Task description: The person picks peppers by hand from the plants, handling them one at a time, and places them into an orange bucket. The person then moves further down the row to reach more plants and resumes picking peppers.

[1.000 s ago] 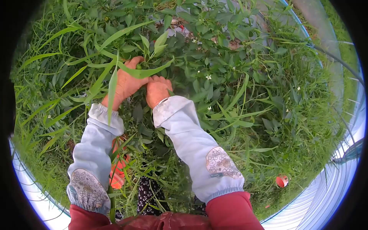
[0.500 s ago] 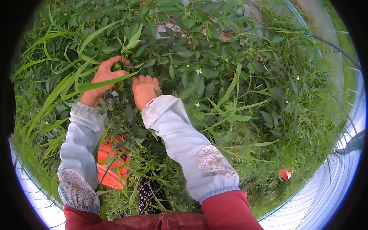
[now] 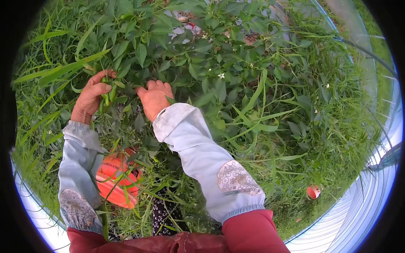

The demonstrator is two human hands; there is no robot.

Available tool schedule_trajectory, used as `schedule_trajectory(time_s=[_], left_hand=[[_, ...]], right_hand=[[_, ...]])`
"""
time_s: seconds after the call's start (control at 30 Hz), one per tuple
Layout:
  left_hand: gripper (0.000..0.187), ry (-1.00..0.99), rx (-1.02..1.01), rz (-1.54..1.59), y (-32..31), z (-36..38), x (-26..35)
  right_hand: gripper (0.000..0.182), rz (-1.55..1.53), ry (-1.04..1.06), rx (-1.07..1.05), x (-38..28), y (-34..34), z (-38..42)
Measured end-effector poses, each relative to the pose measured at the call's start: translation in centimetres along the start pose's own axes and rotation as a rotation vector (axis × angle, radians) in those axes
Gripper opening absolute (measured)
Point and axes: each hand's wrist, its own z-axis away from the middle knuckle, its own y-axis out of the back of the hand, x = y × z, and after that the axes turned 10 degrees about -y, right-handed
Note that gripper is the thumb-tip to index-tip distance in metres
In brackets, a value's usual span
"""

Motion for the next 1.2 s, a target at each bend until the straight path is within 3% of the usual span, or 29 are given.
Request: schedule_trajectory(time_s=[0.17, 0.3, 0.37, 0.47, 0.53, 0.63, 0.7, 0.73, 0.77, 0.8, 0.83, 0.87, 0.93, 1.03, 1.17, 1.2], left_hand=[[0.032, -0.01, -0.019, 0.04, 1.6, 0.9, -0.4], [0.036, -0.034, 0.016, 0.259, -0.3, 1.9, 0.1], [0.041, -0.125, -0.015, 0.241, -1.2, 3.5, 0.1], [0.048, -0.039, -0.006, 0.213, -3.4, 5.9, 1.3], [0.049, 0.008, 0.023, 0.197, -4.1, 7.6, 0.5], [0.046, 0.105, 0.072, 0.255, -5.5, 11.3, -2.1], [0.042, 0.235, 0.055, 0.31, -7.0, 13.3, -2.3], [0.041, 0.25, 0.012, 0.295, -7.6, 14.3, -2.9], [0.039, 0.263, -0.029, 0.279, -8.1, 15.1, -3.6], [0.036, 0.244, -0.048, 0.231, -8.7, 15.9, -3.9], [0.036, 0.082, -0.043, 0.152, -9.3, 16.6, -5.3], [0.037, 0.128, -0.077, 0.081, -9.6, 17.1, -4.6], [0.042, 0.193, -0.12, -0.229, -9.4, 18.6, -5.2], [0.045, 0.184, -0.108, -0.268, -9.1, 20.1, -5.8], [0.037, 0.143, -0.094, -0.225, -8.0, 22.1, -6.0], [0.037, 0.143, -0.085, -0.215, -7.5, 22.6, -5.8]], right_hand=[[0.04, -0.001, 0.027, -0.003, -0.6, 0.1, 0.0], [0.039, 0.0, -0.017, 0.036, -0.5, 0.1, -0.6], [0.04, -0.005, -0.037, 0.045, -0.1, 0.1, -0.9], [0.043, -0.02, -0.122, 0.037, 0.2, 0.6, -0.4], [0.042, -0.056, -0.065, 0.345, -0.9, 2.4, 0.8], [0.046, -0.115, 0.11, 0.416, -3.1, 5.9, 4.4], [0.048, -0.374, 0.162, 0.252, -4.2, 6.3, 7.2], [0.052, -0.493, 0.125, 0.095, -4.4, 5.6, 8.8], [0.058, -0.773, 0.007, -0.192, -4.2, 4.4, 10.2], [0.054, -0.841, -0.037, -0.312, -4.8, 4.5, 11.3], [0.051, -0.906, -0.085, -0.435, -5.4, 4.6, 12.1], [0.051, -0.901, -0.079, -0.451, -5.4, 3.8, 12.7], [0.03, -0.891, -0.308, -0.494, -4.8, 1.6, 13.5], [0.02, -0.692, -0.129, -0.382, -5.4, 0.6, 14.1], [0.026, -0.351, -0.062, -0.33, -6.8, -0.1, 14.4], [0.032, -0.387, -0.144, -0.399, -7.1, -0.7, 14.7]])
